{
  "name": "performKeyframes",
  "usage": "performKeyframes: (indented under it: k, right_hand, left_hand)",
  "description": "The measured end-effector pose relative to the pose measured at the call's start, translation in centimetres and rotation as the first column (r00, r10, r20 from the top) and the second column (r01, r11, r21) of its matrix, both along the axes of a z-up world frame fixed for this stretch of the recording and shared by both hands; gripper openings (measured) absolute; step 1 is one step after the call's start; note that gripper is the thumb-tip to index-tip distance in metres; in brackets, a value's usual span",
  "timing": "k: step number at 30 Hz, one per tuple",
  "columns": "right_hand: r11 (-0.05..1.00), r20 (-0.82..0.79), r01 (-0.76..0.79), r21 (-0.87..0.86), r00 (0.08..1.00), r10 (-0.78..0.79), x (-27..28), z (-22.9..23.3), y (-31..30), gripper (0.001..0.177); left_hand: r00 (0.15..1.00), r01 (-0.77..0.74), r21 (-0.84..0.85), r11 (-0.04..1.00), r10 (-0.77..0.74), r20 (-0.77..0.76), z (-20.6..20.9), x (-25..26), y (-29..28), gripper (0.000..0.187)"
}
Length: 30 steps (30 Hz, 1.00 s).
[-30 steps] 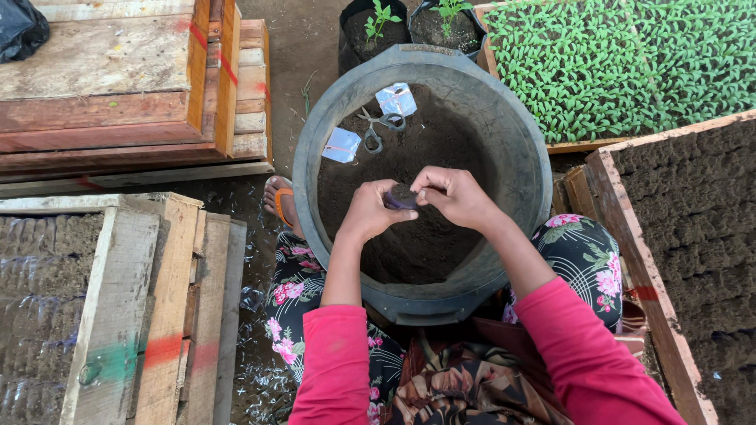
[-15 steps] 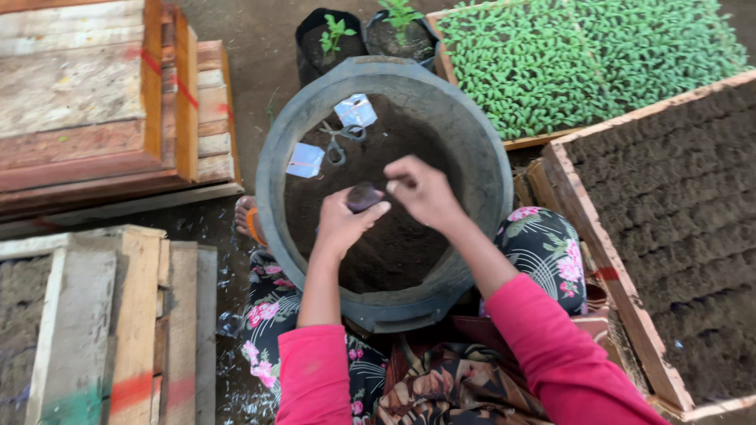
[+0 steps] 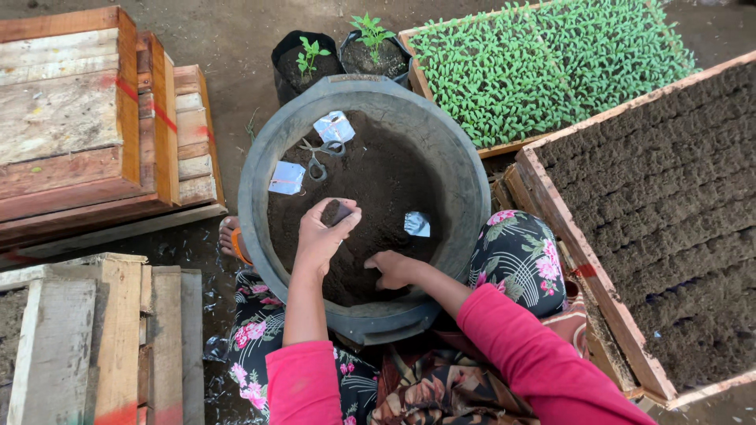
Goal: The person sits on the ground and repeatedly scoops soil from a large bucket into a seedling tray. They use their hands to mix the soil and place small clumps into the tray's compartments. The person also handles small seed packets and a pair of scissors resting in the bucket.
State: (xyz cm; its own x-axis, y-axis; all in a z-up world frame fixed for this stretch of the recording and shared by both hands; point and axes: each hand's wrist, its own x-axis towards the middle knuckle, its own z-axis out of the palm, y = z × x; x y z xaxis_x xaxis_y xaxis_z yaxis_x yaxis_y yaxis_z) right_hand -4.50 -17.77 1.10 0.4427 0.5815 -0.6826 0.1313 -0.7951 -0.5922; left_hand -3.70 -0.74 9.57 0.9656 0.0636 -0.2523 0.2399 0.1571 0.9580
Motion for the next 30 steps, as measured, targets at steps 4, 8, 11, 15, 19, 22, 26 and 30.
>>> performKeyframes:
  k: [4, 8, 11, 15, 19, 22, 26, 30]
  right_hand:
    - [0.940, 0.127, 0.272, 0.203, 0.945, -0.301, 1.5, -2.0, -1.7, 0.043]
    - [0.930, 0.217, 0.283, 0.236, 0.917, -0.334, 3.9, 4.6, -1.5, 0.038]
    - [0.937, 0.384, 0.285, 0.203, 0.857, -0.343, 5.1, 9.0, -1.0, 0.032]
    - [0.912, 0.373, 0.330, 0.243, 0.836, -0.402, 5.2, 15.1, 0.2, 0.031]
    - [0.962, 0.482, 0.220, 0.164, 0.832, -0.273, 5.3, 16.0, 1.4, 0.032]
    - [0.963, 0.502, 0.192, 0.189, 0.824, -0.263, 5.0, 16.4, 1.4, 0.030]
    - [0.956, 0.551, 0.195, 0.220, 0.784, -0.286, 4.1, 15.3, 1.0, 0.024]
    - [0.990, 0.641, 0.062, 0.125, 0.757, -0.129, 3.8, 16.4, 0.2, 0.025]
  left_hand:
    - [1.000, -0.019, 0.063, 0.998, 0.018, 0.016, 1.5, -0.5, 0.1, 0.025]
    - [0.996, -0.050, 0.285, 0.957, 0.029, 0.079, -1.9, 0.4, 0.3, 0.025]
    - [0.995, -0.016, 0.401, 0.916, -0.025, 0.097, -2.9, 0.7, -0.1, 0.031]
    - [0.997, 0.072, 0.556, 0.828, -0.065, -0.032, -3.6, 0.8, -0.9, 0.032]
    - [0.994, 0.113, 0.463, 0.879, -0.101, -0.050, -3.3, 0.5, -1.2, 0.027]
    - [0.992, 0.120, 0.423, 0.898, -0.126, -0.013, 0.0, -0.5, -0.9, 0.028]
    - [0.991, 0.127, 0.441, 0.889, -0.131, -0.022, -1.1, 0.1, -0.6, 0.023]
    - [0.987, 0.141, 0.242, 0.960, -0.155, 0.039, -3.7, 1.0, -0.7, 0.033]
